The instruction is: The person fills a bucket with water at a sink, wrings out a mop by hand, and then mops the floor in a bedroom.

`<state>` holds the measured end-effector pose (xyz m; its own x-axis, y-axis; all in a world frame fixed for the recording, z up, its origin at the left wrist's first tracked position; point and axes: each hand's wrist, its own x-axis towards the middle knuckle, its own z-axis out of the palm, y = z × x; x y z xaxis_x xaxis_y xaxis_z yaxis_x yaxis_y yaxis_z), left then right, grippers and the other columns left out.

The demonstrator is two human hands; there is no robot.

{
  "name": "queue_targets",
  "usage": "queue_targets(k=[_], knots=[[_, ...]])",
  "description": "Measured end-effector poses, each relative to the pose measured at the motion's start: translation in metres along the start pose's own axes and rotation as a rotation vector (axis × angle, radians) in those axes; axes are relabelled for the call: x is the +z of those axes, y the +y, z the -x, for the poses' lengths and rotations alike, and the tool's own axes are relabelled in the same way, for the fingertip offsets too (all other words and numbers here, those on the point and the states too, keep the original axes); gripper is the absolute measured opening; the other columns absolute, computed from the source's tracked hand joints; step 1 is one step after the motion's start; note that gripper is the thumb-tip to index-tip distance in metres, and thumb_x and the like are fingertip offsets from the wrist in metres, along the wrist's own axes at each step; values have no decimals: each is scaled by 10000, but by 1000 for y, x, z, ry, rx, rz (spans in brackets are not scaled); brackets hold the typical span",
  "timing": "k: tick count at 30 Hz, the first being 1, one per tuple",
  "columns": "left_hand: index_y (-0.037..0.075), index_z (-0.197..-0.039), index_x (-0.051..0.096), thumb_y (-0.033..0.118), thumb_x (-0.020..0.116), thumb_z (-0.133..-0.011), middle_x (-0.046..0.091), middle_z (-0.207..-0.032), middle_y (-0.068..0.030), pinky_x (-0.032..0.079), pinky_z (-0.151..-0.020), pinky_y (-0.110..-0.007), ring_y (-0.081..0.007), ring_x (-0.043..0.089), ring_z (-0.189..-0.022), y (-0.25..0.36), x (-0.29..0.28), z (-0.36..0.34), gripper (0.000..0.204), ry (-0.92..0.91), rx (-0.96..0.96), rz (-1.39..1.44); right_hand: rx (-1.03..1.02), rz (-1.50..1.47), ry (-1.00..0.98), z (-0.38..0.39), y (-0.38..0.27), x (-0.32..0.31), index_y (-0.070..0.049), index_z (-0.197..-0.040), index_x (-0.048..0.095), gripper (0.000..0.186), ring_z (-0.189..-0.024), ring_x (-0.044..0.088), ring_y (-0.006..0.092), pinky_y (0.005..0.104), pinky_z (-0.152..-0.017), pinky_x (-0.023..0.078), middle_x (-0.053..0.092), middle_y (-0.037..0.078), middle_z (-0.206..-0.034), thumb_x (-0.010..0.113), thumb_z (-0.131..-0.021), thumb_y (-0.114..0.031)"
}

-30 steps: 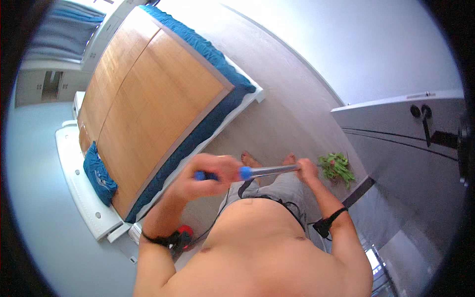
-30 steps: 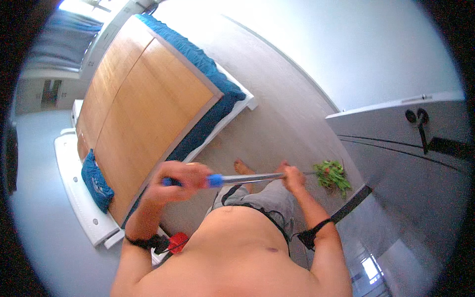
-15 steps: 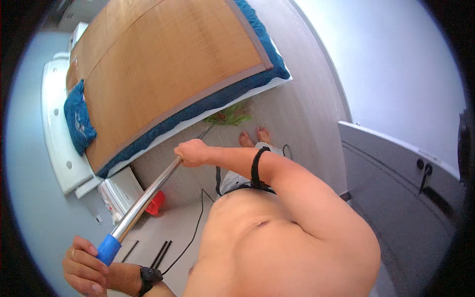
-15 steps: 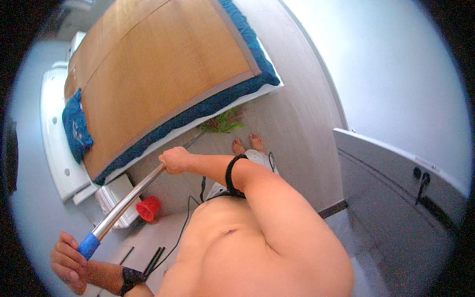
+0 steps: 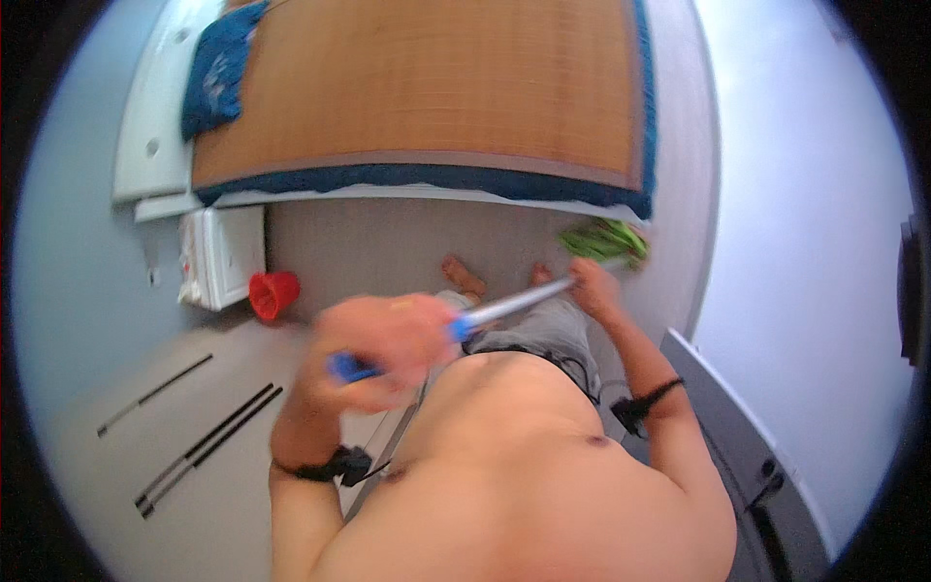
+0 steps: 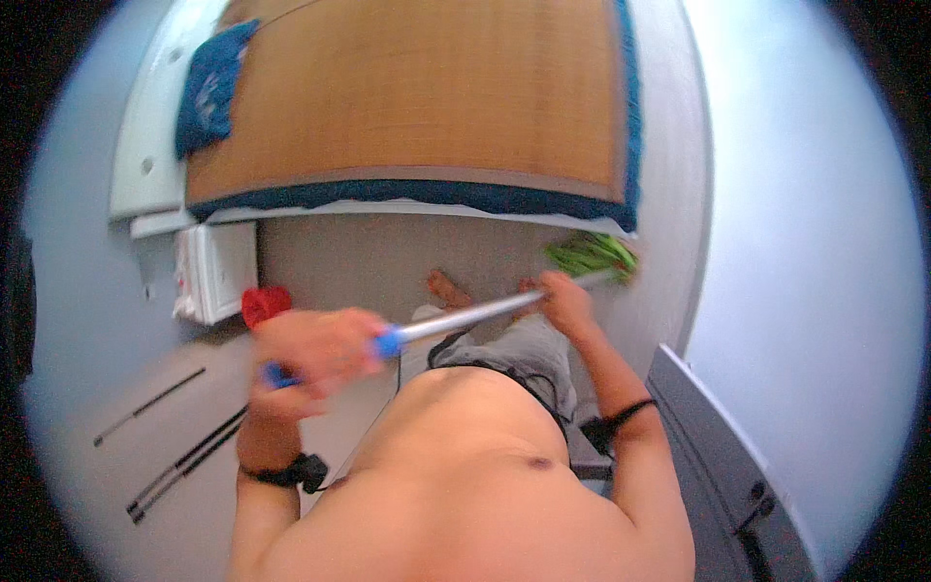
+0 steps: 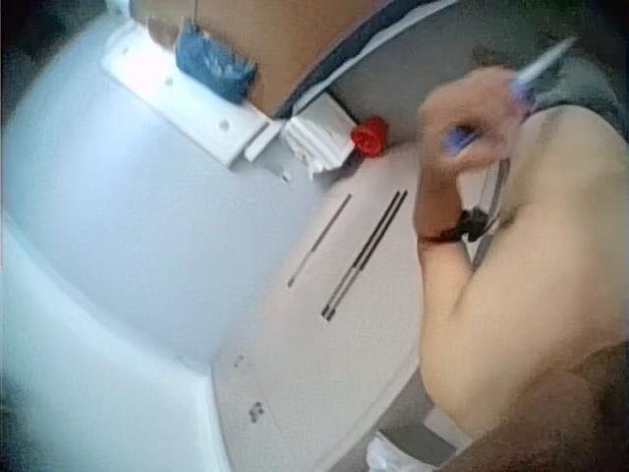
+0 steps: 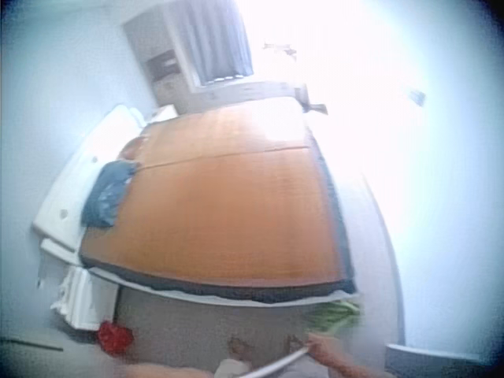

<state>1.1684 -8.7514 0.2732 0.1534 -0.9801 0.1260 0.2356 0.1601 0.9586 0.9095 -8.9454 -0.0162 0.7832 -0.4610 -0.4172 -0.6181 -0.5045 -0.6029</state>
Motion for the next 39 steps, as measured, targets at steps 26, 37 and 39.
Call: queue_targets(k=[26,37,39], knots=[[103,-715,631,123,674,-640,512,-560,-8,452,-615,-355,-188,546,-527,189,-193,268,89,670,73,-867,-808,-55,-685,-240,-541,338,-114,-960,602,291,-910,602,374,449,-768,491,610,139,-978,705,-688,-113],[115,-702,599,88,707,-649,557,-601,3,451,-614,-340,-172,563,-546,215,-160,281,123,696,197,-822,-908,-31,-720,-176,-494,264,-98,-943,550,225,-902,578,402,472,-748,480,582,148,-955,645,-740,-116],[113,-702,600,99,705,-681,575,-607,5,439,-617,-329,-159,568,-538,224,-170,282,108,519,248,-677,-835,20,-732,-164,-456,232,-88,-954,554,233,-906,580,405,475,-753,480,591,150,-967,647,-744,-132]])
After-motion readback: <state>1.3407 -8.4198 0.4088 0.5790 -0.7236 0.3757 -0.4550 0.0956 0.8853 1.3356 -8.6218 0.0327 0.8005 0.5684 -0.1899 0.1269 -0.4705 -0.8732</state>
